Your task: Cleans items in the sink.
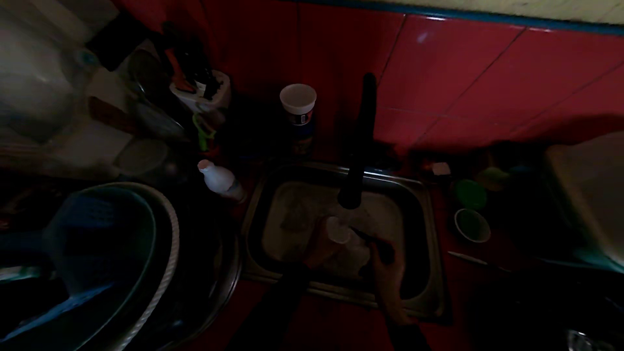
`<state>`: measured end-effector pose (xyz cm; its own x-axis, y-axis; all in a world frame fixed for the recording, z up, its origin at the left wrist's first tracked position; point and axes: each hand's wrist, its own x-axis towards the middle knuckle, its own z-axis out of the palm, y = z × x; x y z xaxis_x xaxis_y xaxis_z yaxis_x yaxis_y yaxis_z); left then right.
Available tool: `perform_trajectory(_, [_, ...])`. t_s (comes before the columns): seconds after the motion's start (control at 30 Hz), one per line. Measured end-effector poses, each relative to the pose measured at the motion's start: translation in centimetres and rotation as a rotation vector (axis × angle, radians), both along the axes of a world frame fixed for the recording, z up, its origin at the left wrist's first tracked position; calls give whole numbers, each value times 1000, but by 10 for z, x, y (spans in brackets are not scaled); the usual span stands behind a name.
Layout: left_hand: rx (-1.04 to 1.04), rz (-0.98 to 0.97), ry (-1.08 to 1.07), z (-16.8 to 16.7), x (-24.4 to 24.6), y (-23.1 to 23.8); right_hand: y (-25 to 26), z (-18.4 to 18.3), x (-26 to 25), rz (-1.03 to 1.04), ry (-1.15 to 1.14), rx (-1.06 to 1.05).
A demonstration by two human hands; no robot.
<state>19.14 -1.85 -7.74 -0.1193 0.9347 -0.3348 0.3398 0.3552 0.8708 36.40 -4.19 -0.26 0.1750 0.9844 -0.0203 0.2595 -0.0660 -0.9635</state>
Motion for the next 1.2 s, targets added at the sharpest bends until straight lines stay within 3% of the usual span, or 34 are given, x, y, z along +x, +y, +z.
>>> perform_trajectory(0.13, [-222, 86, -182, 5, 2, -1, -2, 2, -3, -14, 32, -15])
perform_trajectory(0.27, [-412, 82, -611, 11, -1, -11, -2, 5, -4, -53, 59, -25])
perform_trajectory(0.37, [-571, 236, -824, 16, 5, -7, -2, 9, -5, -91, 82, 13])
perform_trajectory(0.43, [-456, 165, -696, 21, 8, -8, -2, 14, -4, -100, 93, 22])
perform_trajectory(0.53, [-206, 73, -116, 11, 14, -2, -1, 16, -2, -84, 83, 36])
perform_trajectory(0.6, [-42, 13, 54, 8, 12, 0, -1, 15, 0, -68, 82, 55])
perform_trajectory(0.73, [91, -5, 102, 6, 10, -1, -3, 18, 1, -87, 84, 13])
perform_trajectory(0.83, [11, 137, 19, 15, 15, 6, -6, 22, 1, -100, 76, 30])
perform_trajectory(0.97, [-198, 332, -406, 25, 16, 11, -5, 23, 5, -70, 86, 59])
perform_trajectory(1.03, [-227, 186, -566, 24, 5, -2, -3, 20, 6, -47, 102, 87])
perform_trajectory(1.13, [-114, -1, -349, 12, -9, -21, -5, 23, 3, -45, 150, 40])
perform_trajectory(1.2, [-38, 22, -249, 7, -14, -31, -6, 28, 0, -86, 196, -49])
